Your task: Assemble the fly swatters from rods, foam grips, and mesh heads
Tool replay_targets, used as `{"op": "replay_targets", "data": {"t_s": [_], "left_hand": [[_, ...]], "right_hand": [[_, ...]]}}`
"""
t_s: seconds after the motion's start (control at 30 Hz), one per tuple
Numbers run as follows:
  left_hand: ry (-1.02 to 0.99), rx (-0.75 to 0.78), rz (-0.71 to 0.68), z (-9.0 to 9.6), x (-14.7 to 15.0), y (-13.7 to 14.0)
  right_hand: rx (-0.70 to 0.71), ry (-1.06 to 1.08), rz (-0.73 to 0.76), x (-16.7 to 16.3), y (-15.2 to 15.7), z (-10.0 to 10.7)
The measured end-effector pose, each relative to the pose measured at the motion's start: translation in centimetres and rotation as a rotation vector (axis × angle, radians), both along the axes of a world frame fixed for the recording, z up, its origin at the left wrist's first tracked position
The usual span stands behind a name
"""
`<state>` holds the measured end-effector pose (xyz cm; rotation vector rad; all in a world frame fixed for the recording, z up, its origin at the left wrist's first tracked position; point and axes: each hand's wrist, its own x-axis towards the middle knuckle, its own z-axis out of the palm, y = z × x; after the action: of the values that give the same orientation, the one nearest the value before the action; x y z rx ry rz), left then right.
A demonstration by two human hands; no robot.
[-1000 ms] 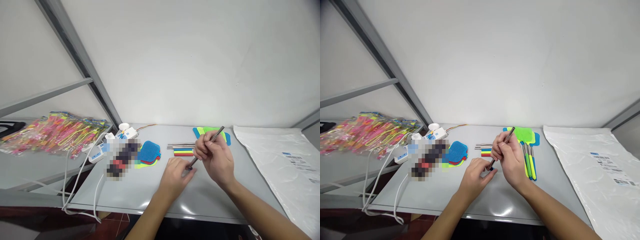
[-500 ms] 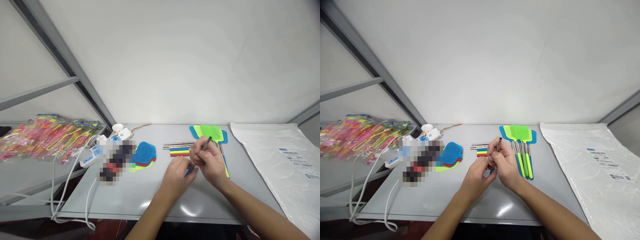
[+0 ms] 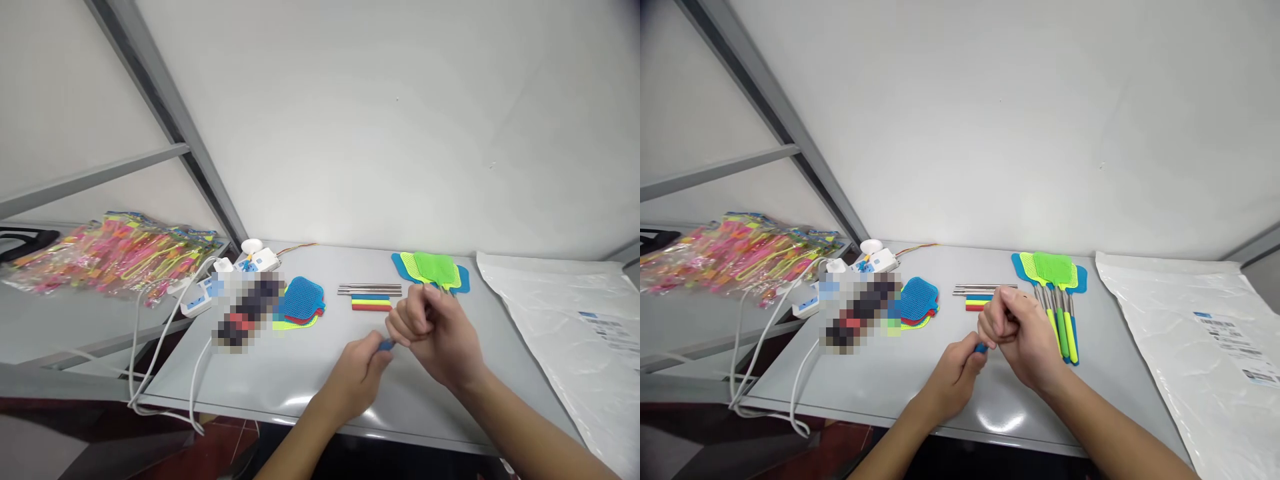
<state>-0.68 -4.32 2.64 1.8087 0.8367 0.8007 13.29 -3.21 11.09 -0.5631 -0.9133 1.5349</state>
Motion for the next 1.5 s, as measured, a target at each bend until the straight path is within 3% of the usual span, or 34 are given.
{"op": "replay_targets", "data": {"t_s": [0.17,0.37,0.67,0.77,0.93,1.0,1.13,1.23,1.37,1.43,1.5], "left_hand": [[-0.048,-0.100,0.038,1.6,-2.0,-1.6],[0.000,-0.073,0.105,4.5,-4.7,-2.2],[-0.022,-0.045,0.230,4.3,-7.5,-2.0],[-0.131,-0.206,0.277,3.2,-7.6,-2.2],[-0.550,-0.757,0.337,0.2,-6.8,-2.4],[-0.685,-0.913,0.311,-0.5,-7.2,-2.1],[-0.829,-0.999,0.161,0.2,-9.7,-1.1],[-0.863,-0.983,0.137,0.7,-11.6,-0.7],[-0.897,-1.000,0.170,-0.2,-12.9,-0.9],[-0.937,-1.002,0.190,-0.8,-13.1,-1.0],[-0.962,-1.010,0.204,-1.1,-13.2,-1.0]], "right_hand": [[-0.021,0.115,0.008,-3.4,-0.3,1.2],[0.031,0.166,0.064,-6.8,-0.6,1.9],[-0.054,0.173,0.006,-10.5,0.0,-0.1],[-0.137,0.187,0.019,-11.6,0.8,-1.1],[-0.311,0.084,0.150,-13.0,3.0,-3.8],[-0.336,0.031,0.206,-13.4,3.6,-4.6],[-0.324,-0.061,0.234,-14.1,4.2,-4.6],[-0.232,-0.345,0.185,-13.9,5.9,-3.9],[0.146,-1.109,-0.029,-11.9,10.6,-4.3],[0.306,-1.577,0.002,-11.0,12.8,-5.2],[0.344,-1.750,0.041,-10.4,14.2,-6.2]]}}
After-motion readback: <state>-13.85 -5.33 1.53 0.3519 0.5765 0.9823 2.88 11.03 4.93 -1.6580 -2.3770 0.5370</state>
